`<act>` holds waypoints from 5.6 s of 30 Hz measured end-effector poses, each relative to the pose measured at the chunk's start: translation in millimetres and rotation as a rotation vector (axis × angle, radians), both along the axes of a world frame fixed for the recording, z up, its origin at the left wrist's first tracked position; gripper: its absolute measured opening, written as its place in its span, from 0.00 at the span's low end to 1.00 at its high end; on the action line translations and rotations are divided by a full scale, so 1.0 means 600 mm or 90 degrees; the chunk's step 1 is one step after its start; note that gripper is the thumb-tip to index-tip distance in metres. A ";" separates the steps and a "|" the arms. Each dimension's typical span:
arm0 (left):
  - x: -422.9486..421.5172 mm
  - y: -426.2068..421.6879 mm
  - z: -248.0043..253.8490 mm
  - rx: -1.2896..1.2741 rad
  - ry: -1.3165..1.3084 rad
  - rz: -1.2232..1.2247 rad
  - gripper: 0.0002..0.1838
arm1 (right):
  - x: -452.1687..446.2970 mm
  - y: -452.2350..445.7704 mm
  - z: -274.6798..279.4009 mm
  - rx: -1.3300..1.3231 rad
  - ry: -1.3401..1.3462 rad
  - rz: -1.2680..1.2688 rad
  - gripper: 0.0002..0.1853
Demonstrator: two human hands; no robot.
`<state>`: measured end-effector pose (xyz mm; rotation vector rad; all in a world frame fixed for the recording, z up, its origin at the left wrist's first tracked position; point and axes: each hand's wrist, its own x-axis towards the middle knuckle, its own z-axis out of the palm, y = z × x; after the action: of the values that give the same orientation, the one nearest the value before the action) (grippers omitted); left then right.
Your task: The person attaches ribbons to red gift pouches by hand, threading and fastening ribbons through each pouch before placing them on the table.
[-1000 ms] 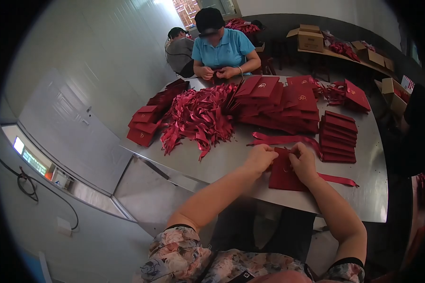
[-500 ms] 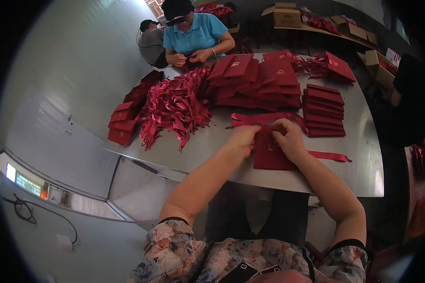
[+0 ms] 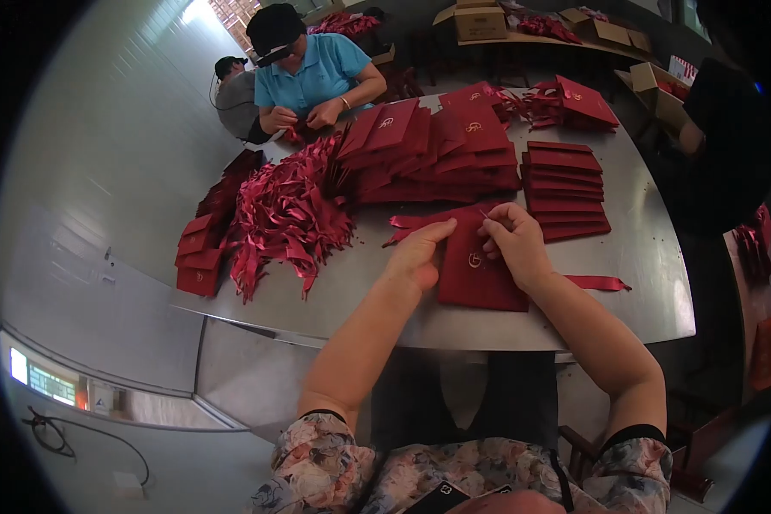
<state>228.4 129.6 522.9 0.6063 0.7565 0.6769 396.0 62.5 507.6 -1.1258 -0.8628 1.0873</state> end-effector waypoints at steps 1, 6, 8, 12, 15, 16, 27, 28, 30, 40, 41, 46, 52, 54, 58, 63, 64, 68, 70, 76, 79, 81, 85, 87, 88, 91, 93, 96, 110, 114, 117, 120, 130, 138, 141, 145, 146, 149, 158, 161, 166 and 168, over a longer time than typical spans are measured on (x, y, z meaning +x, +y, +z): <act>0.001 0.002 -0.003 -0.018 0.009 0.015 0.11 | 0.004 0.001 0.003 -0.003 -0.002 -0.005 0.04; 0.004 0.008 -0.018 -0.018 -0.016 0.000 0.12 | 0.012 0.022 0.014 -0.140 0.055 0.023 0.05; 0.004 0.012 -0.027 -0.016 -0.022 0.009 0.13 | 0.012 0.028 0.021 -0.132 0.044 0.037 0.05; -0.003 0.011 -0.038 0.014 -0.074 0.015 0.10 | 0.012 0.030 0.004 -0.065 0.031 0.066 0.04; 0.000 -0.002 -0.025 0.027 -0.043 0.077 0.07 | 0.010 0.027 -0.004 -0.037 -0.012 0.074 0.04; 0.002 -0.008 -0.018 0.042 -0.033 0.109 0.05 | 0.010 0.024 -0.003 -0.040 -0.009 0.073 0.04; -0.006 -0.013 -0.005 0.119 -0.111 -0.021 0.08 | 0.015 0.018 -0.007 0.054 -0.077 0.070 0.04; -0.008 -0.013 -0.005 0.144 -0.107 -0.045 0.10 | 0.015 0.018 -0.007 0.053 -0.077 0.070 0.04; -0.008 -0.009 -0.015 0.134 -0.103 -0.025 0.10 | 0.014 0.017 -0.007 0.044 -0.079 0.078 0.04; -0.007 -0.005 -0.020 0.121 -0.100 -0.020 0.10 | 0.014 0.017 -0.005 0.073 -0.115 0.065 0.04; -0.007 -0.002 -0.025 0.126 -0.101 -0.023 0.10 | 0.014 0.018 -0.004 0.062 -0.132 0.064 0.05; -0.005 -0.001 -0.027 0.161 -0.027 -0.032 0.06 | 0.015 0.022 -0.001 0.033 -0.152 0.064 0.03; -0.003 -0.004 -0.022 0.041 -0.063 -0.005 0.07 | 0.009 0.022 -0.001 0.035 -0.179 0.091 0.04; -0.003 -0.009 -0.017 0.038 -0.073 -0.012 0.08 | 0.009 0.023 -0.006 0.056 -0.198 0.090 0.05; 0.000 -0.016 -0.006 0.030 -0.074 0.010 0.09 | 0.007 0.021 0.000 0.056 -0.220 0.094 0.05; -0.008 -0.013 -0.004 0.043 -0.106 -0.024 0.09 | 0.006 0.016 0.010 0.081 -0.181 0.094 0.05; -0.007 -0.014 -0.003 0.032 -0.115 -0.025 0.09 | 0.007 0.017 0.008 0.082 -0.181 0.094 0.05; -0.005 -0.010 -0.006 -0.008 -0.138 -0.030 0.09 | 0.015 0.023 -0.001 0.259 -0.381 0.047 0.05; -0.003 -0.007 -0.013 -0.033 -0.137 0.002 0.08 | 0.014 0.022 0.004 0.327 -0.442 0.027 0.06; -0.001 -0.009 -0.018 0.051 -0.130 0.034 0.08 | 0.009 0.012 0.016 0.302 -0.540 -0.041 0.07; -0.002 -0.016 -0.007 0.138 -0.075 0.009 0.09 | 0.008 0.010 0.027 0.345 -0.633 -0.093 0.07; -0.001 -0.019 -0.008 0.157 -0.045 0.026 0.10 | 0.005 0.006 0.034 0.350 -0.717 -0.121 0.03; 0.005 -0.024 -0.022 0.262 -0.006 0.063 0.11 | 0.001 0.000 0.042 0.377 -0.813 -0.116 0.03; 0.006 -0.027 -0.022 0.306 0.047 0.067 0.11 | -0.001 -0.003 0.040 0.355 -0.838 -0.092 0.06; 0.007 -0.030 -0.019 0.350 0.099 0.070 0.10 | -0.001 -0.003 0.037 0.356 -0.838 -0.090 0.06; 0.013 -0.044 -0.007 0.439 0.224 0.096 0.07 | -0.002 -0.001 0.028 0.355 -0.872 -0.064 0.07; 0.014 -0.041 -0.017 0.446 0.224 0.097 0.07 | 0.000 0.000 0.022 0.346 -0.891 -0.040 0.07; 0.016 -0.034 -0.030 0.396 0.190 0.090 0.07 | -0.001 -0.001 0.021 0.341 -0.946 -0.012 0.03; 0.007 -0.017 -0.033 0.151 -0.006 -0.027 0.12 | 0.006 0.013 -0.002 0.244 -0.552 -0.010 0.08; -0.004 -0.005 -0.024 0.318 0.143 -0.136 0.10 | 0.013 0.009 0.005 0.184 -0.455 0.059 0.09; -0.015 0.007 -0.008 0.503 0.353 -0.240 0.09 | 0.024 0.011 0.000 0.178 -0.477 0.100 0.11; -0.024 0.006 0.001 0.678 0.488 -0.278 0.07 | 0.023 0.008 0.004 0.089 -0.436 0.211 0.15; -0.062 0.037 -0.011 0.886 0.677 -0.087 0.06 | 0.033 0.010 0.015 0.163 -0.655 0.149 0.21; -0.060 0.049 -0.041 0.837 0.739 0.045 0.06 | 0.133 -0.062 0.131 -0.081 -0.588 0.247 0.25; -0.054 0.048 -0.043 0.833 0.745 0.072 0.07 | 0.188 -0.107 0.138 -0.143 -0.447 0.226 0.13; -0.052 0.043 -0.035 0.782 0.744 0.059 0.07 | 0.241 -0.147 0.113 -0.052 -0.218 0.170 0.07; -0.051 0.042 -0.038 0.784 0.744 0.059 0.07 | 0.266 -0.146 0.092 -0.001 -0.122 0.208 0.08; -0.047 0.054 -0.061 0.850 0.686 0.137 0.08 | 0.206 -0.134 0.116 0.098 0.162 0.137 0.18; -0.065 -0.026 0.012 0.481 0.637 -0.076 0.10 | 0.098 -0.059 0.136 0.020 -0.260 0.118 0.18; -0.066 -0.021 0.005 0.490 0.522 -0.101 0.10 | 0.059 -0.030 0.109 0.138 -0.541 0.168 0.05; -0.045 -0.012 0.010 0.408 0.535 -0.138 0.09 | 0.025 -0.006 0.060 0.414 -0.800 0.082 0.06; -0.039 -0.018 0.021 0.393 0.544 -0.144 0.09 | 0.024 -0.005 0.033 0.479 -0.784 0.065 0.06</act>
<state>205.1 118.9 535.6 1.5783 1.2459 0.4153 410.1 59.7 527.5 -1.0135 -2.0736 -0.0540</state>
